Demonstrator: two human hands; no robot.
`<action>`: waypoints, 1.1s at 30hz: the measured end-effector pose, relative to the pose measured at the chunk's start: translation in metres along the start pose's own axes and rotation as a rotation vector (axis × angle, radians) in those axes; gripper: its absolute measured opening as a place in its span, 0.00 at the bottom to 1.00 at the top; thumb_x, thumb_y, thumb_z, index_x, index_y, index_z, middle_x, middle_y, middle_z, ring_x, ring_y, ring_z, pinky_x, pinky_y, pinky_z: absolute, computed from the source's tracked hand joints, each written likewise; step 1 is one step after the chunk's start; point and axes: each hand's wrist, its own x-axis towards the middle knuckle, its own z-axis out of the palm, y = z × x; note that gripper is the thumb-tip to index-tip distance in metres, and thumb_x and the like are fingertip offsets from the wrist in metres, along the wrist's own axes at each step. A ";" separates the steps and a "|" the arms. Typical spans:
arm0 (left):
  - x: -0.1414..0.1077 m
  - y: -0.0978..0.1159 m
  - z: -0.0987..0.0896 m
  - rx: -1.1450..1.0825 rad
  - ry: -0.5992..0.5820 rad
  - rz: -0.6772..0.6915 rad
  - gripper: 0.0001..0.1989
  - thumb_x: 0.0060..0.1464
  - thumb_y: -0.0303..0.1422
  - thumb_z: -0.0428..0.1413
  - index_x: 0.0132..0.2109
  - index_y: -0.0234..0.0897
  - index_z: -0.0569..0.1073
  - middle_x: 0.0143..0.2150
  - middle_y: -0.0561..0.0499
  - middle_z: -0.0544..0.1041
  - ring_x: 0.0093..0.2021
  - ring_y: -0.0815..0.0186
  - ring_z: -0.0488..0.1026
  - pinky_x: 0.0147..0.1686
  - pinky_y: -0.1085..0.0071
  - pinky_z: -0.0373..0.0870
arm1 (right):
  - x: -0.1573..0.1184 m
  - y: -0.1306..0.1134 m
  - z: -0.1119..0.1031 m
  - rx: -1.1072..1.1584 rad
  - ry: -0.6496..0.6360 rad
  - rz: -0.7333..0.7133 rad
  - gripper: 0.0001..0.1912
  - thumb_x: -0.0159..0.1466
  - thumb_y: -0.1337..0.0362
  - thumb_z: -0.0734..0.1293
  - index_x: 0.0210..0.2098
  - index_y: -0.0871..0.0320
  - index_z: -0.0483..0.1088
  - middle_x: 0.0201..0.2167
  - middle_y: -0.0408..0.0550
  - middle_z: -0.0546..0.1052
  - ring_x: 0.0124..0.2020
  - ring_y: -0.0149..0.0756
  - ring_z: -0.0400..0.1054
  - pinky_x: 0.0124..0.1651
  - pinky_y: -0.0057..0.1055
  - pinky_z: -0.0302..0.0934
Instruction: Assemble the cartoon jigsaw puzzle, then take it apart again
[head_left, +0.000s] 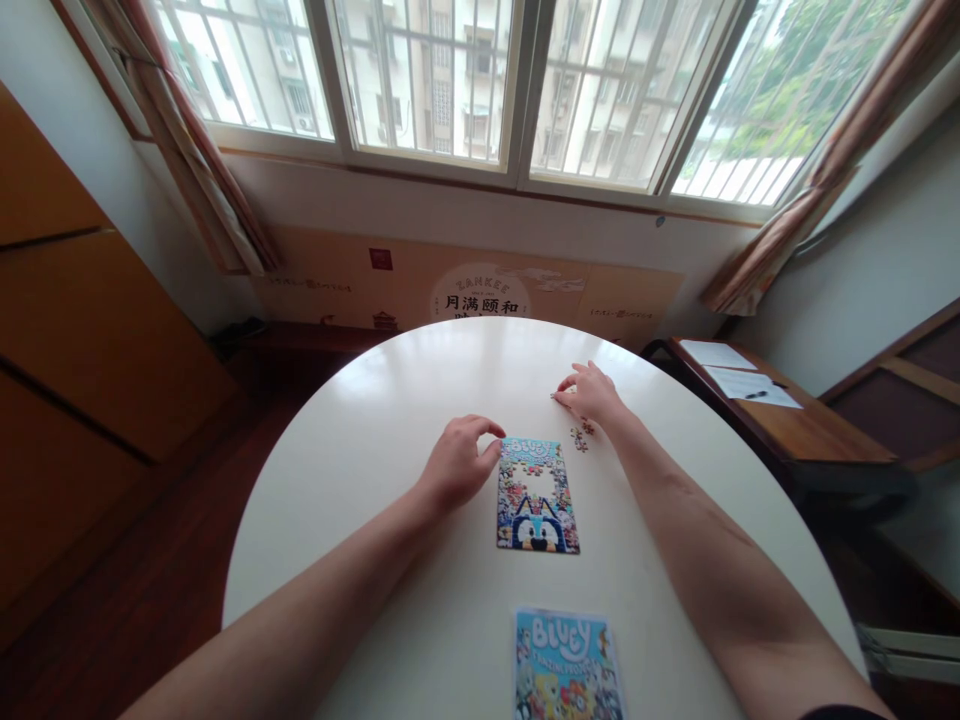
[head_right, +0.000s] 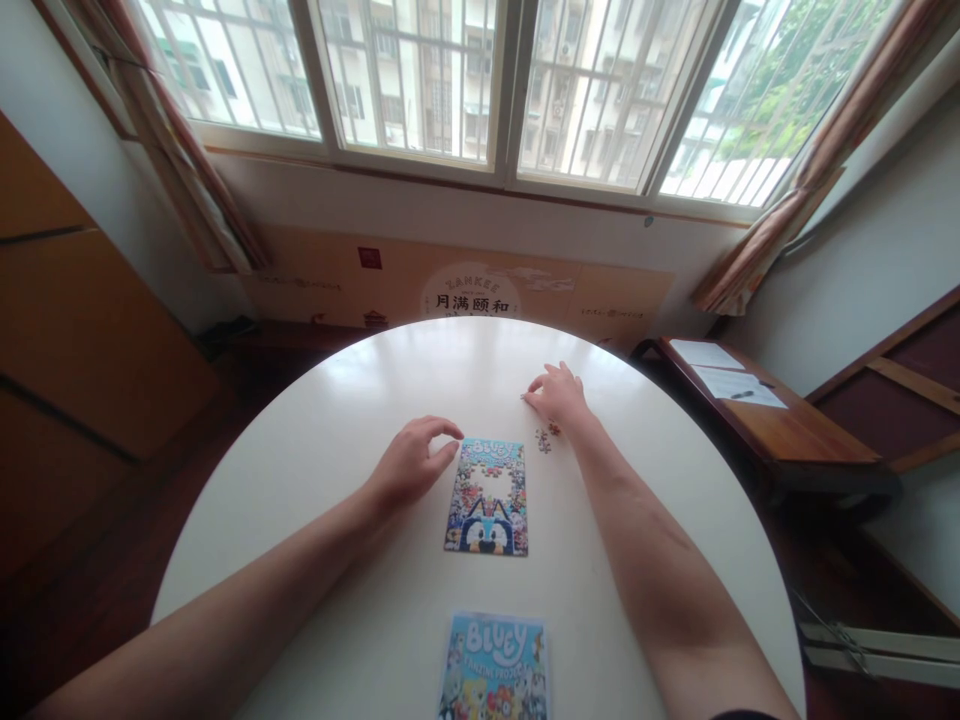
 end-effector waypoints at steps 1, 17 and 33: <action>0.000 0.000 0.000 0.000 0.000 0.001 0.06 0.57 0.29 0.55 0.40 0.40 0.77 0.44 0.49 0.79 0.51 0.55 0.72 0.54 0.54 0.67 | 0.000 -0.001 0.000 0.001 -0.006 0.000 0.11 0.62 0.54 0.70 0.39 0.53 0.80 0.68 0.54 0.60 0.71 0.61 0.42 0.66 0.60 0.41; 0.000 0.001 -0.001 0.006 -0.012 0.011 0.06 0.57 0.29 0.55 0.39 0.40 0.77 0.44 0.49 0.79 0.50 0.56 0.72 0.54 0.56 0.68 | 0.001 0.001 0.005 -0.024 -0.023 -0.056 0.11 0.64 0.55 0.68 0.41 0.52 0.78 0.66 0.52 0.63 0.69 0.56 0.47 0.66 0.54 0.47; 0.000 0.001 -0.001 -0.017 -0.010 0.033 0.06 0.56 0.29 0.55 0.37 0.40 0.77 0.43 0.49 0.79 0.49 0.55 0.73 0.53 0.54 0.68 | -0.003 -0.009 -0.004 -0.064 -0.052 -0.221 0.07 0.65 0.64 0.66 0.39 0.52 0.77 0.52 0.48 0.76 0.57 0.44 0.64 0.61 0.41 0.55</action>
